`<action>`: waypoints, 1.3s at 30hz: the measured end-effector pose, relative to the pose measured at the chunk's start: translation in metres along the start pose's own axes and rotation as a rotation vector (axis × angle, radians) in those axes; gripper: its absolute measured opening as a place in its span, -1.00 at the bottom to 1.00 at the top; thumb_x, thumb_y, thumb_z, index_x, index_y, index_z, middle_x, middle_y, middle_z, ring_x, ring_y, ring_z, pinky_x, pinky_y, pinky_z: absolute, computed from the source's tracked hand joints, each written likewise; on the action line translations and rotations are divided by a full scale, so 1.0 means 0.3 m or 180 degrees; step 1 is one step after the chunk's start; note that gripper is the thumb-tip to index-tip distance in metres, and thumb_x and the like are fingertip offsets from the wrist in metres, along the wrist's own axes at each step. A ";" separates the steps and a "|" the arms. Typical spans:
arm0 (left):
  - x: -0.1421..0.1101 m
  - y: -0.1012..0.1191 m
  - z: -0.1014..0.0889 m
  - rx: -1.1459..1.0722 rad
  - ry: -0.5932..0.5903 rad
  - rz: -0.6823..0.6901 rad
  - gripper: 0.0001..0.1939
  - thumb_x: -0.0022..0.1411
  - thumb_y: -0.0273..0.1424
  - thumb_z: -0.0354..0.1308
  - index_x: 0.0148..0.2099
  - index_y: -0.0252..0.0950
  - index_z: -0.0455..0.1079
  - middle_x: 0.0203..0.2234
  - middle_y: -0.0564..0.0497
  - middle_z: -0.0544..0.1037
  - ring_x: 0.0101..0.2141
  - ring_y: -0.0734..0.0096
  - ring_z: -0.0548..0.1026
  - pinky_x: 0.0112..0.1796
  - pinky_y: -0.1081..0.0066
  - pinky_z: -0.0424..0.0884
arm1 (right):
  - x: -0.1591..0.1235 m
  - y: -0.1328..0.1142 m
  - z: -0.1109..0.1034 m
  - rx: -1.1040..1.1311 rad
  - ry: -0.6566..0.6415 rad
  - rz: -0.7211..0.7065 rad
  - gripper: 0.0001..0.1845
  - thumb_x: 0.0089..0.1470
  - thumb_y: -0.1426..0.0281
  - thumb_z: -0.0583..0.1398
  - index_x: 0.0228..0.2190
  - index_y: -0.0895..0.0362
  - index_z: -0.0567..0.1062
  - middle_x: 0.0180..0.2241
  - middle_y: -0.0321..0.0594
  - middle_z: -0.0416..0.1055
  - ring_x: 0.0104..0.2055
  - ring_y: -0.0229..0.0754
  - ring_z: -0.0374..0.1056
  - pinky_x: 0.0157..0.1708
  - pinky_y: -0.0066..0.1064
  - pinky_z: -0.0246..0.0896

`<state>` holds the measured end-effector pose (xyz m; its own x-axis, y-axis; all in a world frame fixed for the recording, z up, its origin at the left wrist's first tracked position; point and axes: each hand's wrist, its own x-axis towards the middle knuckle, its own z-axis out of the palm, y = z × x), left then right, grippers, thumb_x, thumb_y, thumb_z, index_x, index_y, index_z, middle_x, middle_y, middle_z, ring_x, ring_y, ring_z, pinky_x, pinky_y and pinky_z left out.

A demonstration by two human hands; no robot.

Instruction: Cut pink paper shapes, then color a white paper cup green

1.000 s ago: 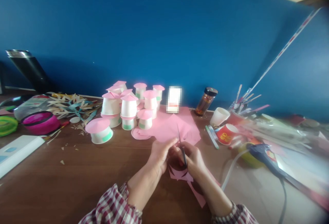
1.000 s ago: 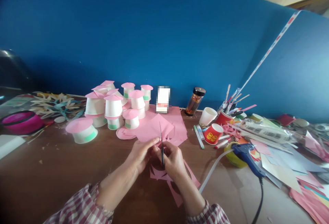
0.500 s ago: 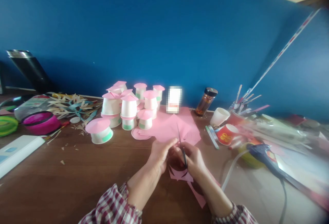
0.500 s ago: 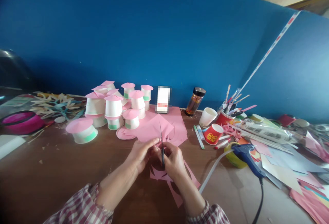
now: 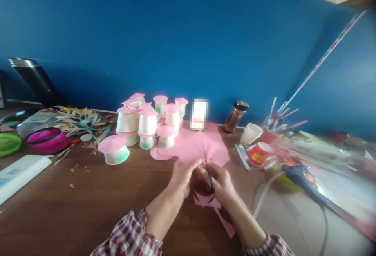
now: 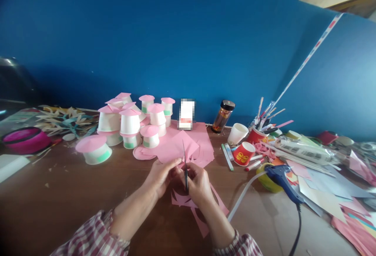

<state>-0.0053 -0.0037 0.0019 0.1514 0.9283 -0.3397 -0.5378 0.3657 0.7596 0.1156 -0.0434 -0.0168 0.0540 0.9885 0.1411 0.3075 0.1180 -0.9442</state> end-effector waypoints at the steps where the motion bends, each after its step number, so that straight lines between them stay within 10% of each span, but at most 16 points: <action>1: -0.001 0.001 0.001 -0.0021 0.0005 0.0008 -0.76 -0.23 -0.45 0.39 -0.44 -0.43 0.48 -0.61 -0.04 0.51 -0.58 0.40 0.45 -0.55 0.45 0.34 | 0.000 -0.002 0.000 -0.0004 0.0004 0.0008 -0.72 0.02 0.23 0.24 -0.39 0.23 0.50 -0.67 -0.35 0.29 -0.66 -0.35 0.13 -0.67 -0.55 0.01; 39: -0.015 -0.010 0.015 -0.0020 0.0345 0.0037 -0.74 -0.20 -0.36 0.37 -0.45 -0.41 0.43 -0.69 0.01 0.45 -0.67 0.32 0.44 -0.60 0.33 0.39 | 0.001 0.020 0.053 0.0291 0.0087 0.0140 -0.57 -0.07 0.03 0.24 -0.51 0.17 0.39 -0.74 -0.39 0.22 -0.69 -0.36 0.10 -0.70 -0.56 -0.03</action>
<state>-0.0007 -0.0087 0.0037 0.0546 0.9195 -0.3893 -0.5443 0.3543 0.7604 0.1024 -0.0409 -0.0272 0.0919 0.9901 0.1058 0.2164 0.0839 -0.9727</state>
